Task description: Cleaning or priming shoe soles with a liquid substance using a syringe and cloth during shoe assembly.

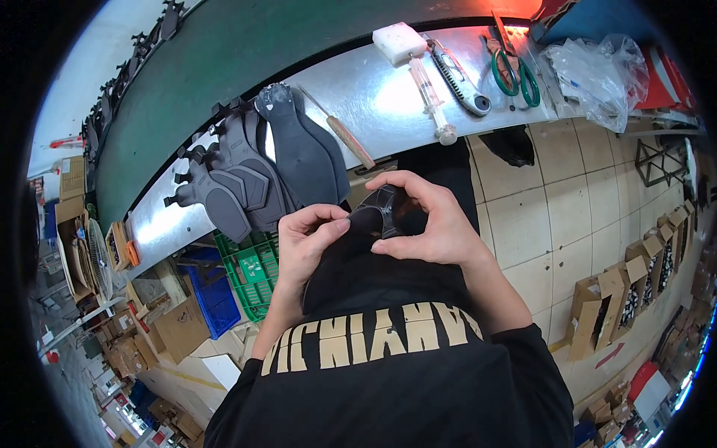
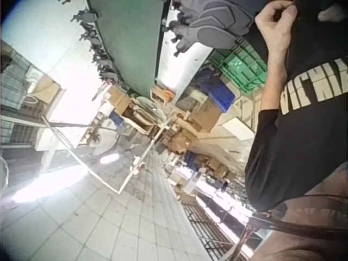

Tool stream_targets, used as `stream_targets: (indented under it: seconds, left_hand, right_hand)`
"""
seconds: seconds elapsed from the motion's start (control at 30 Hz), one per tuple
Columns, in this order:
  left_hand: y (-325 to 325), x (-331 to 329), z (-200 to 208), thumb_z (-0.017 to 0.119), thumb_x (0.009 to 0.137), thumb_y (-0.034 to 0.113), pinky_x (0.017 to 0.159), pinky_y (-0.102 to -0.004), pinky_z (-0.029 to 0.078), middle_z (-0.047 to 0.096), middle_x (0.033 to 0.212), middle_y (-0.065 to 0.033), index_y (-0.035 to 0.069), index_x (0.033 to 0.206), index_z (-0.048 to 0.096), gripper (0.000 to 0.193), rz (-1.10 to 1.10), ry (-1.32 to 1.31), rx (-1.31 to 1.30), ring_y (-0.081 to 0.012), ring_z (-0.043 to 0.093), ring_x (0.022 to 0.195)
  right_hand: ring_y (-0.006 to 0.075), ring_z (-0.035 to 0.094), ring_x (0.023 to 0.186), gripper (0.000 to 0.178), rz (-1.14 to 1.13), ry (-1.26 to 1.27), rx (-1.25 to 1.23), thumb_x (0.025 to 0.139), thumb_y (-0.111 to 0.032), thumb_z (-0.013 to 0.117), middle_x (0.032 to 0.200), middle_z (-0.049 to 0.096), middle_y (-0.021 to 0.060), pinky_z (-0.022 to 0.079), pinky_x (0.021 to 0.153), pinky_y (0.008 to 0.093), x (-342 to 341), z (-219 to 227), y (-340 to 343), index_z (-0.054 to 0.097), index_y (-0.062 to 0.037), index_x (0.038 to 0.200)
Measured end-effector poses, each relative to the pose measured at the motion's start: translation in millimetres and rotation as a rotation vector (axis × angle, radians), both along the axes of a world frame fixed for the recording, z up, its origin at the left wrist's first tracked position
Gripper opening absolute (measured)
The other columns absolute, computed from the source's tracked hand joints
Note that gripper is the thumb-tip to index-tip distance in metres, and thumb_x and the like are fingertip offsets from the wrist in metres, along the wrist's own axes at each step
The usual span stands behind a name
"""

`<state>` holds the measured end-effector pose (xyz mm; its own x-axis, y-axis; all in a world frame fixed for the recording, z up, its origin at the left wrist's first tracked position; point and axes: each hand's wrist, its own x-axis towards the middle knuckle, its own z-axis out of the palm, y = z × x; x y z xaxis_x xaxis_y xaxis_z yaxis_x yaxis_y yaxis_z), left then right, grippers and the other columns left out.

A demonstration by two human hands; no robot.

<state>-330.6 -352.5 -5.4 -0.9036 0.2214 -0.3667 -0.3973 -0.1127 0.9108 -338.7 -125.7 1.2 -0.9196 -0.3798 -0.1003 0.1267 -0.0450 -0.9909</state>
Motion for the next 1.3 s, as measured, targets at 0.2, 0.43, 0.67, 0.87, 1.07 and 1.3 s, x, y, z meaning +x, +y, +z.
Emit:
stream_targets:
  seconds: [0.2,0.43,0.67,0.87,1.07,1.3]
  left_hand:
    - [2,1,-1,0.066,0.083,0.002,0.076,-0.0218,0.048,0.063,0.102,-0.0062,-0.002,0.113,0.06,0.031,-0.125,-0.036,0.233,-0.0098,0.062,0.088]
    - [2,0,6,0.062,0.083,0.004,0.079,-0.0262,0.05,0.059,0.119,-0.0103,-0.001,0.127,0.051,0.046,-0.187,-0.119,0.274,-0.0182,0.064,0.103]
    - [4,3,2,0.058,0.086,-0.002,0.072,-0.0227,0.048,0.062,0.119,-0.0076,-0.001,0.129,0.052,0.043,-0.081,-0.034,0.168,-0.0168,0.065,0.101]
    - [6,1,3,0.058,0.086,-0.003,0.072,-0.0226,0.049,0.059,0.122,-0.0068,-0.001,0.13,0.051,0.045,-0.077,-0.036,0.187,-0.0175,0.065,0.103]
    - [5,0,4,0.059,0.083,-0.008,0.078,-0.0252,0.051,0.055,0.128,-0.0094,-0.002,0.13,0.051,0.048,-0.049,-0.02,0.227,-0.0206,0.064,0.104]
    - [5,-2,7,0.06,0.083,-0.008,0.08,-0.0263,0.052,0.056,0.127,-0.01,-0.003,0.132,0.049,0.051,-0.046,-0.02,0.237,-0.0201,0.063,0.103]
  right_hand:
    - [0.0119,0.058,0.101,0.076,0.067,-0.075,-0.115,0.063,-0.008,0.083,0.11,0.06,0.004,0.043,0.092,0.0257,-2,-2,4,0.049,-0.0014,0.131]
    - [0.0133,0.055,0.108,0.076,0.018,-0.103,-0.237,0.069,-0.004,0.077,0.12,0.054,0.0067,0.044,0.094,0.0302,0,-13,-3,0.045,-0.0074,0.137]
    - [0.0298,0.046,0.123,0.071,-0.185,0.511,0.4,0.067,-0.014,0.08,0.135,0.043,0.0147,0.041,0.1,0.0409,2,2,-6,0.055,-0.0136,0.132]
    - [0.0365,0.042,0.126,0.06,-0.18,0.624,0.523,0.069,-0.021,0.081,0.136,0.043,0.0169,0.036,0.104,0.0453,1,5,-10,0.061,-0.0151,0.125]
    - [0.0364,0.041,0.127,0.052,-0.304,0.609,0.455,0.07,-0.022,0.079,0.137,0.043,0.0175,0.036,0.104,0.0444,2,-1,-11,0.065,-0.0147,0.12]
    - [0.0396,0.035,0.132,0.048,-0.263,0.639,0.547,0.071,-0.023,0.077,0.139,0.042,0.0176,0.03,0.108,0.0472,2,2,-14,0.067,-0.019,0.118]
